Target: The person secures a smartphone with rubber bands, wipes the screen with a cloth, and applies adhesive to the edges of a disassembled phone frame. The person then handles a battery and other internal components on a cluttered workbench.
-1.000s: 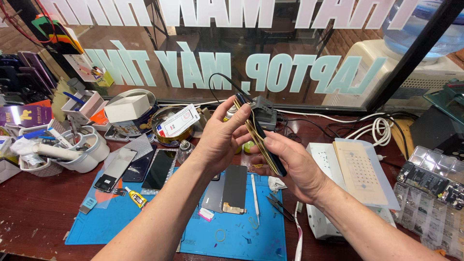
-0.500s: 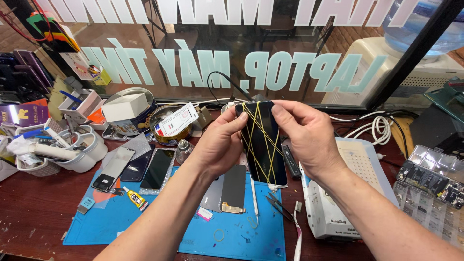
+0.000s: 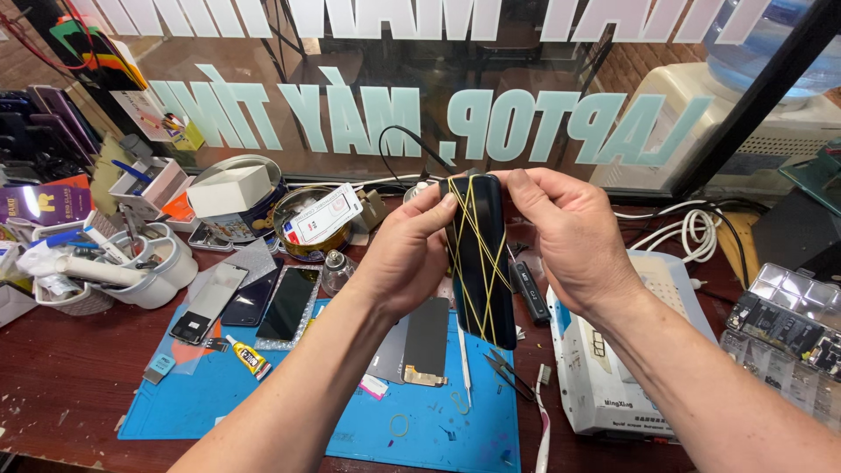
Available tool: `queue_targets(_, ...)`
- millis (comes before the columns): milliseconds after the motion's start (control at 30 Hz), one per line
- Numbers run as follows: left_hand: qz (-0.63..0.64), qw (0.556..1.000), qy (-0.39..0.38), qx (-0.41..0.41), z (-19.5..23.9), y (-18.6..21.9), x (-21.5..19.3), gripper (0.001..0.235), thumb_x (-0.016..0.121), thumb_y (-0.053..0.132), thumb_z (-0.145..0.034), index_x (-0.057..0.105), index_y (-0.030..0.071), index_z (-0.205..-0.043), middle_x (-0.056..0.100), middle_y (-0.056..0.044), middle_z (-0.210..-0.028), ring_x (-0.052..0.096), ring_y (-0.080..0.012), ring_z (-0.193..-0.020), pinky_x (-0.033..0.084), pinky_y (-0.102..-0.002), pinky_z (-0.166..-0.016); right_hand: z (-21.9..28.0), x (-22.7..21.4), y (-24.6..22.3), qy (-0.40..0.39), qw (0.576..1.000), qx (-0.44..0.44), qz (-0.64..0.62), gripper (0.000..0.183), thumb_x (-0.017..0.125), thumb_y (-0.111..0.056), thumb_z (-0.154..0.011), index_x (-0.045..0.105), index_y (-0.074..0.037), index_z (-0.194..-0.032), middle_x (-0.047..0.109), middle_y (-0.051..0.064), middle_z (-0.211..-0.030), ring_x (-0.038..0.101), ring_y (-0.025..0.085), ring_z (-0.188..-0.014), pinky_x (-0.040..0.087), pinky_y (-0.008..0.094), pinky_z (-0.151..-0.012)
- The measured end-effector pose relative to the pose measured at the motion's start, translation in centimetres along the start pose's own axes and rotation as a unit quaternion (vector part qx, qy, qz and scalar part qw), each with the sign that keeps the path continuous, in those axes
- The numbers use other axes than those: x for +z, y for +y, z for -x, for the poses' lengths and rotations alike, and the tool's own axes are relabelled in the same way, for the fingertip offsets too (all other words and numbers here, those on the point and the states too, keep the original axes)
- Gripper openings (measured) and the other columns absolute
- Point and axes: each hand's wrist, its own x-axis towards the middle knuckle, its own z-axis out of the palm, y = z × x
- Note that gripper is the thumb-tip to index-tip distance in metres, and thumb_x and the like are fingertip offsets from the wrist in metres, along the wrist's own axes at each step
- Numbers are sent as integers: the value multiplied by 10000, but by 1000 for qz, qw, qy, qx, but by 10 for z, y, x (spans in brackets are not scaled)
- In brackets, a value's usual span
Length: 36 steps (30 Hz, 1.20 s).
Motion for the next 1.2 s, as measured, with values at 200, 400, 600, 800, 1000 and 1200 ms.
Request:
queue_targets(200,33,998,1,-52,-12,-6,-6,310,547,192,-1064,622,48,-1327,701,-58,-1201,671,-156,-1099,561,-332,-963,1,4,9,4,1000,-20,-6,289,656,-130,-990,708,2,-1241,753,79,-1054,704,122,-877,607,293,-769)
queue_targets(400,60,994,-33,-85,-16,-12,-8,311,566,217,-1053,623,91,-1331,692,-56,-1168,681,-163,-1055,599,-343,-890,1,3,11,24,999,-13,26,295,667,-153,-999,728,-9,-1249,754,66,-1028,684,100,-847,566,264,-689)
queue_targets(600,22,995,-14,-93,-15,-16,-15,296,593,230,-1058,644,77,-1306,721,-26,-1083,679,-143,-932,606,-361,-790,0,5,9,35,999,17,15,279,643,-223,-1012,731,2,-1151,746,56,-966,697,122,-783,568,272,-619)
queue_targets(800,-91,982,104,-130,-10,-15,-27,236,640,247,-983,659,91,-1160,726,-25,-987,702,-139,-849,584,-344,-734,-15,-18,38,62,989,92,96,215,675,-145,-953,721,-14,-1117,742,86,-923,696,144,-703,583,316,-569)
queue_targets(1000,-64,975,193,-93,10,-14,-54,243,681,241,-990,671,28,-1108,739,-89,-1005,716,-197,-881,599,-380,-812,-35,-84,126,81,922,249,286,299,667,-125,-923,723,-27,-1200,766,66,-912,734,150,-750,626,300,-640)
queue_targets(1200,99,935,328,-94,42,0,-100,294,566,328,-989,652,73,-1107,726,-89,-1029,714,-243,-919,596,-444,-849,-4,-114,233,-143,723,180,651,491,665,-32,-801,750,-215,-1249,751,145,-1096,718,334,-1039,567,424,-945)
